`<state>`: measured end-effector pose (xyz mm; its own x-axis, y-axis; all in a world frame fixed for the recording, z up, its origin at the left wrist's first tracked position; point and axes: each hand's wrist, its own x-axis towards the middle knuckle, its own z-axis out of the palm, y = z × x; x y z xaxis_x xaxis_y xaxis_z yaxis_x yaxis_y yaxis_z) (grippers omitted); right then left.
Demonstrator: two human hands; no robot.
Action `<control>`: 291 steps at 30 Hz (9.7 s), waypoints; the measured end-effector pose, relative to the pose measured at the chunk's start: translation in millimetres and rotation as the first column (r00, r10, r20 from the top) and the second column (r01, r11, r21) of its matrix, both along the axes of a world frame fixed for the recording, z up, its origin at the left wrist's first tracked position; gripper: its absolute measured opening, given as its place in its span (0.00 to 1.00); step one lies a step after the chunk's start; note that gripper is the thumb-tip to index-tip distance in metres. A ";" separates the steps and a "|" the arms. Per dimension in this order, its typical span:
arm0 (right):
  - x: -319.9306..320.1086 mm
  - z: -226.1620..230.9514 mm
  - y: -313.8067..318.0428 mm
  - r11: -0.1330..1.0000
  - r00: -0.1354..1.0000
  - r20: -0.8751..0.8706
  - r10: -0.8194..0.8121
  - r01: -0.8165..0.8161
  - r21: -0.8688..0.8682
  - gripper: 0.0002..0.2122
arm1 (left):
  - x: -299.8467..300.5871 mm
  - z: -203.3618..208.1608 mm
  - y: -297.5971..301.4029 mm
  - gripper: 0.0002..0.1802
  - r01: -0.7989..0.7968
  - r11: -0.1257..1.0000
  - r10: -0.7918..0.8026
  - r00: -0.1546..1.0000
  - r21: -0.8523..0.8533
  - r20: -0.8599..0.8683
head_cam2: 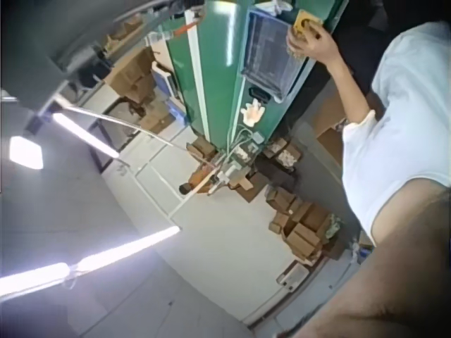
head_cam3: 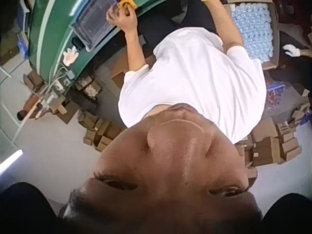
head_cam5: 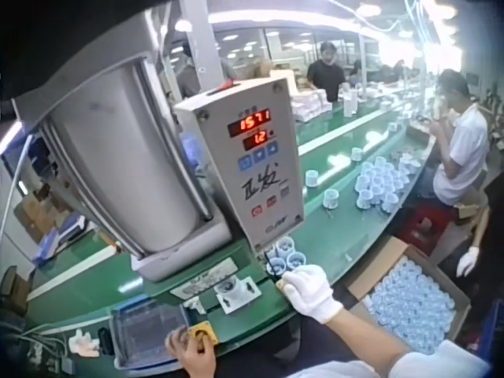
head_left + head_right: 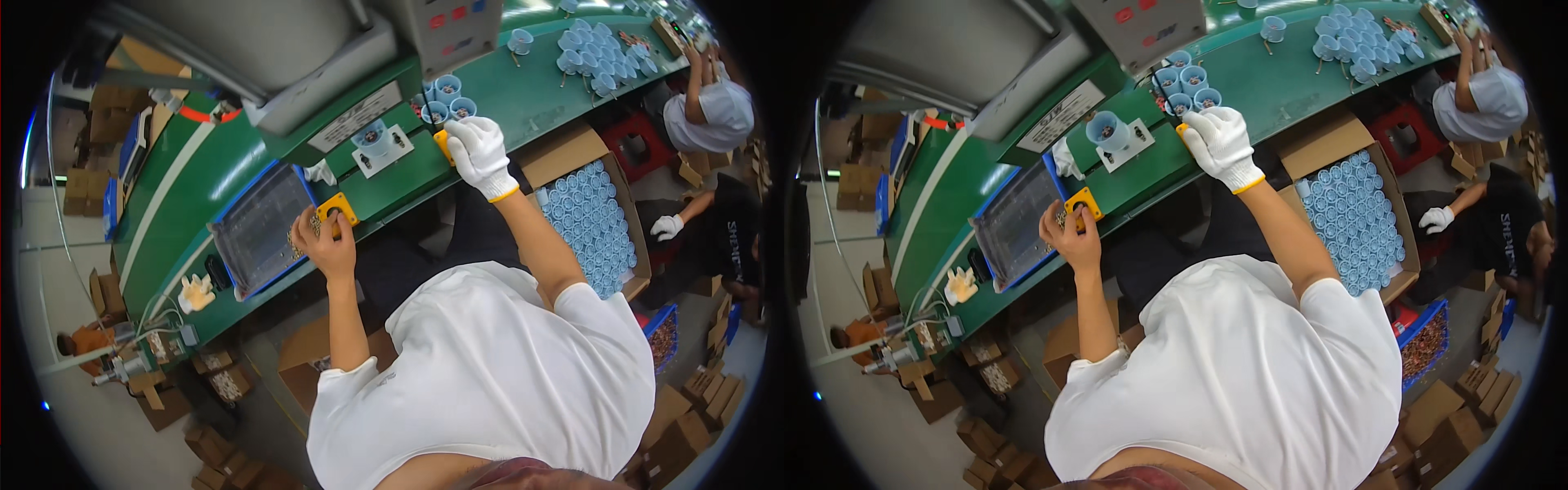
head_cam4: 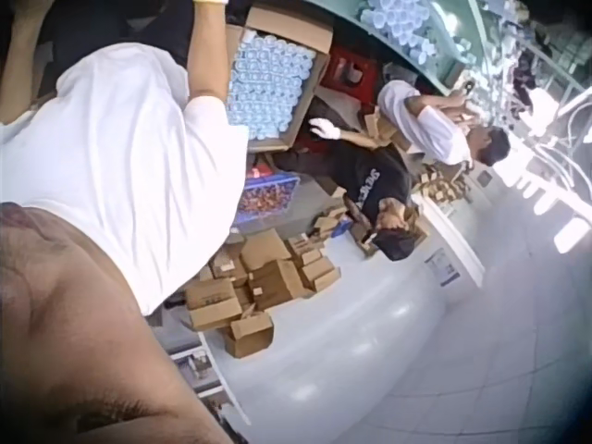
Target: Manually place small components into plastic housings and use a press machine to assemble them on a factory line.
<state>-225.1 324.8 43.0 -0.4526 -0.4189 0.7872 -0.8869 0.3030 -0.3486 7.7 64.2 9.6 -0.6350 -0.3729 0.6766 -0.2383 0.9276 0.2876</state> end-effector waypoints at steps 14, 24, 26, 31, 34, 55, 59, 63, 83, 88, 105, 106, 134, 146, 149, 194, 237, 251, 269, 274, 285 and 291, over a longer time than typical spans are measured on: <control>0.6 -46.7 -6.1 0.967 0.995 0.097 0.010 0.015 -0.254 0.12 | 30.8 10.0 -85.7 0.13 -0.169 0.954 0.055 0.909 0.246 0.412; -2.0 -49.8 -7.3 0.977 0.993 0.116 0.024 0.001 -0.215 0.15 | 20.4 38.5 -75.6 0.09 -0.100 0.909 -0.119 0.869 0.405 0.481; -2.5 -50.1 -6.3 0.977 0.994 0.110 0.026 -0.002 -0.212 0.15 | 19.0 37.2 -71.5 0.09 -0.077 0.910 -0.107 0.905 0.407 0.411; -2.5 -49.1 -8.9 0.976 0.993 0.110 0.029 -0.004 -0.217 0.15 | 19.7 42.1 -70.4 0.08 -0.104 0.902 -0.076 0.917 0.419 0.391; -1.2 -47.9 -5.1 0.978 0.993 0.120 0.018 0.007 -0.207 0.15 | 11.6 38.7 -68.9 0.06 -0.070 0.937 -0.043 0.950 0.343 0.310; -0.7 -46.7 -4.6 0.976 0.994 0.107 0.022 0.001 -0.217 0.16 | -128.7 145.1 11.0 0.12 0.173 0.794 -0.402 0.868 0.583 0.290; 0.3 -47.3 -6.7 0.975 0.992 0.120 0.023 0.004 -0.221 0.16 | -140.6 115.9 -13.2 0.12 0.290 0.794 -0.462 0.859 0.534 0.221; 1.4 -47.6 -5.1 0.974 0.991 0.130 0.028 0.002 -0.227 0.16 | -143.6 126.1 -13.5 0.12 0.337 0.789 -0.501 0.838 0.514 0.219; -3.6 -57.2 2.5 0.942 0.984 0.101 0.145 -0.106 -0.318 0.14 | -68.0 80.0 -5.0 0.11 0.248 0.770 -0.348 0.936 0.588 0.061; -2.7 -55.7 3.3 0.941 0.978 0.134 0.163 -0.113 -0.320 0.16 | -12.6 21.9 3.3 0.09 0.126 0.892 -0.160 0.986 0.434 0.041; -0.5 -58.7 -2.3 0.974 0.991 0.106 0.078 -0.053 -0.222 0.18 | 13.1 3.0 -74.1 0.11 -0.155 0.958 0.098 0.967 0.241 0.234; -1.9 -58.7 -3.1 0.976 0.992 0.098 0.074 -0.052 -0.211 0.18 | 13.2 2.5 -75.0 0.12 -0.243 0.958 0.186 0.930 0.151 0.315; 6.1 -53.1 -4.1 0.980 0.956 0.294 -0.005 0.063 -0.189 0.21 | 11.2 15.0 -71.8 0.06 -0.073 0.953 -0.047 0.923 0.294 0.382; 38.1 77.4 -101.9 0.984 0.684 0.719 0.123 -0.179 0.001 0.25 | 12.7 8.4 -69.8 0.08 -0.091 0.960 -0.003 0.941 0.265 0.337; 38.8 78.3 -101.4 0.977 0.631 0.751 0.195 -0.196 -0.090 0.22 | 14.8 7.7 -67.7 0.08 -0.085 0.956 -0.016 0.940 0.281 0.340; 34.8 62.1 -52.0 0.969 0.766 0.613 0.195 -0.052 -0.243 0.30 | 23.9 14.5 -84.9 0.06 -0.056 0.854 -0.123 0.944 0.517 0.307; 12.6 -1.5 -21.9 0.993 1.000 -0.004 -0.004 0.004 -0.116 0.11 | 18.9 -7.1 -11.6 0.03 0.230 0.930 -0.202 0.972 0.288 -0.121; 0.5 -14.1 -2.7 0.992 0.992 0.127 0.014 0.003 -0.126 0.11 | -19.8 13.6 -7.4 0.08 0.056 0.997 -0.055 0.998 0.052 -0.012; 8.0 -37.4 -13.3 0.987 0.994 0.092 0.059 -0.044 -0.153 0.17 | -53.2 13.0 -5.8 0.05 0.111 0.942 -0.067 0.987 0.317 -0.147; 8.4 -43.1 -13.1 0.991 0.997 0.074 0.018 -0.008 -0.137 0.18 | -50.8 15.0 -6.3 0.05 0.102 0.937 -0.073 0.992 0.335 -0.100; 7.1 -37.9 -16.1 0.985 0.999 0.043 -0.006 0.013 -0.175 0.17 | -57.7 38.9 5.7 0.05 0.181 0.795 -0.128 0.983 0.578 -0.131; 7.5 -34.2 -15.6 0.986 0.999 0.031 -0.011 0.016 -0.168 0.17 | -78.0 74.7 -7.1 0.08 0.287 0.838 -0.307 0.951 0.463 -0.034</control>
<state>-217.6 309.2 8.8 -0.4818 -0.2755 0.8319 -0.8715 0.2497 -0.4220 -70.3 57.0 84.3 -0.7878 -0.4229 0.4478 0.0066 0.7212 0.6927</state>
